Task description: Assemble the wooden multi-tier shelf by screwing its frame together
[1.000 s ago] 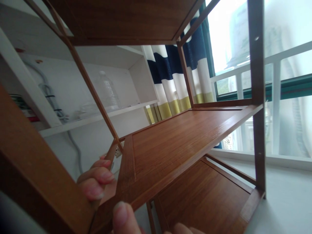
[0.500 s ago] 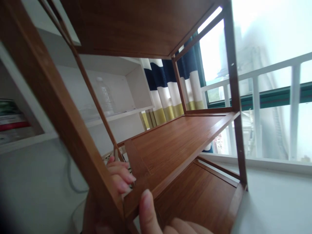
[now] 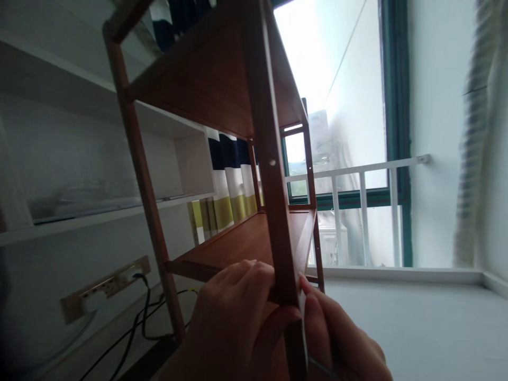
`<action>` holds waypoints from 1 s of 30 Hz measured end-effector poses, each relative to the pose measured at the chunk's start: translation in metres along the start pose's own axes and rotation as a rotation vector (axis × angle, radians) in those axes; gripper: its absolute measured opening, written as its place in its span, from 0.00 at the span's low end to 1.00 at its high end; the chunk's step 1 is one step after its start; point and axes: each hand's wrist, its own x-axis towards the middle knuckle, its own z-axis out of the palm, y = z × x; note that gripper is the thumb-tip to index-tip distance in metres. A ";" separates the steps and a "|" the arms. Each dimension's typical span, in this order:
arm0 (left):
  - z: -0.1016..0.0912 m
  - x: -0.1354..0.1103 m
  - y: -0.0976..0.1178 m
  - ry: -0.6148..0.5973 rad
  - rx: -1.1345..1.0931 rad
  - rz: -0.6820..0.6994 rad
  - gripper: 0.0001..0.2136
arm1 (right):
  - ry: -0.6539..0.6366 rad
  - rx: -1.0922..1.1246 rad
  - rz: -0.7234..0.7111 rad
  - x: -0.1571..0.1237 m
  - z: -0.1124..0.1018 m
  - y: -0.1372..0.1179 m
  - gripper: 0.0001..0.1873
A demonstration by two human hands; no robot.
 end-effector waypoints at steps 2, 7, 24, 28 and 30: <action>0.004 0.008 0.011 0.009 0.021 0.045 0.10 | 0.025 -0.014 0.106 0.006 -0.010 0.002 0.05; 0.010 0.023 0.030 -0.022 0.049 0.093 0.09 | -0.059 -0.089 0.036 0.022 -0.052 -0.001 0.11; 0.000 0.025 0.026 -0.112 0.010 0.152 0.11 | -0.615 -0.690 -0.856 0.051 -0.083 -0.057 0.06; -0.001 0.024 0.027 -0.127 -0.059 0.113 0.12 | -0.501 -0.664 -1.042 0.057 -0.079 -0.036 0.05; -0.001 0.023 0.027 -0.147 -0.080 0.110 0.12 | -0.424 -0.653 -1.102 0.058 -0.078 -0.026 0.05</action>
